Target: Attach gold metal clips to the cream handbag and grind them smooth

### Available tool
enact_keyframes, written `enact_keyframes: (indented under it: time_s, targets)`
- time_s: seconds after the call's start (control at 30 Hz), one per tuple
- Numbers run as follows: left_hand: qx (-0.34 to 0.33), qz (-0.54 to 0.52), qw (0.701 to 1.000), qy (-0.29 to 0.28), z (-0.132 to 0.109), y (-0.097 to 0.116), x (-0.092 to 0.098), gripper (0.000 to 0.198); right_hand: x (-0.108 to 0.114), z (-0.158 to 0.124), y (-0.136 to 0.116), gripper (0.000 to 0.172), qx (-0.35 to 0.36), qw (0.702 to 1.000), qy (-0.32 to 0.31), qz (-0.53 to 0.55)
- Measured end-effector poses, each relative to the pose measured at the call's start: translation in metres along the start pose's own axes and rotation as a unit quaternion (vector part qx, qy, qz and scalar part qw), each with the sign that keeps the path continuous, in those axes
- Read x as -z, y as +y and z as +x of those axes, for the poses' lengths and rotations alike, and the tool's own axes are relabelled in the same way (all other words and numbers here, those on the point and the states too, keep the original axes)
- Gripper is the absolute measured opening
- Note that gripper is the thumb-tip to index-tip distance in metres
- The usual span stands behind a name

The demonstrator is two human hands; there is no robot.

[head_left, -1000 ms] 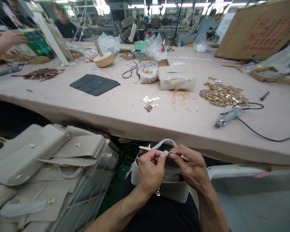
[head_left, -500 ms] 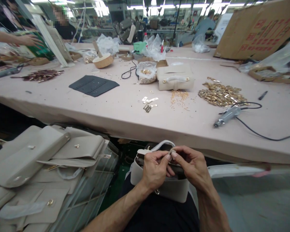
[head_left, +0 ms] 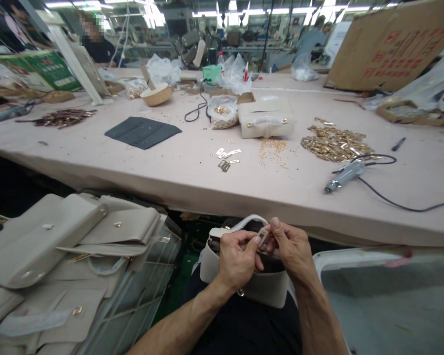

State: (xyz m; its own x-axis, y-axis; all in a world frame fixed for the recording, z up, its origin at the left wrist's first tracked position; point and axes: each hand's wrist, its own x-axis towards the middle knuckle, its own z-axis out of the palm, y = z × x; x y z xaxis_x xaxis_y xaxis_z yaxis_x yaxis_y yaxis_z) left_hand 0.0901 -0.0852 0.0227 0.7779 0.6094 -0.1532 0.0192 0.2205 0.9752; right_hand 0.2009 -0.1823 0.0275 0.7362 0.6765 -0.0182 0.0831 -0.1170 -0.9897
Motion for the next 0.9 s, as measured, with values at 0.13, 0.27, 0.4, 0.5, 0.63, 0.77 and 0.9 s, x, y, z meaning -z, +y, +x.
enact_keyframes:
  time_s: [0.13, 0.27, 0.4, 0.5, 0.63, 0.77, 0.9]
  targets:
    - [-0.003, -0.019, 0.999, -0.029, 0.0042, 0.0021, 0.0021, 0.030, 0.0002, 0.0006, 0.0004, 0.033, 0.008, 1.000, 0.004, 0.017]
    - [0.011, -0.045, 0.995, -0.084, 0.0065, 0.0023, 0.0040, 0.028, -0.0003, 0.0023, 0.0035, 0.035, 0.002, 1.000, 0.023, 0.021]
    - [0.024, -0.057, 0.997, -0.056, 0.0071, 0.0005, 0.0037, 0.027, -0.0009, 0.0032, 0.0066, 0.035, -0.004, 0.999, 0.006, 0.036]
    - [0.024, -0.066, 0.997, -0.036, 0.0082, 0.0003, 0.0033, 0.028, -0.0013, 0.0032, 0.0074, 0.034, -0.002, 0.999, 0.012, 0.031]
    - [0.014, -0.053, 0.998, -0.013, 0.0095, 0.0009, 0.0043, 0.030, -0.0017, 0.0037, 0.0085, 0.037, -0.009, 1.000, -0.001, 0.026]
    - [0.020, -0.072, 0.997, -0.032, 0.0091, -0.0010, 0.0058, 0.028, -0.0030, 0.0045, 0.0064, 0.038, -0.009, 1.000, 0.007, 0.010]
    - [0.044, -0.082, 0.995, -0.029, 0.0078, -0.0032, 0.0056, 0.030, -0.0050, 0.0046, 0.0047, 0.039, -0.010, 1.000, -0.007, 0.006]
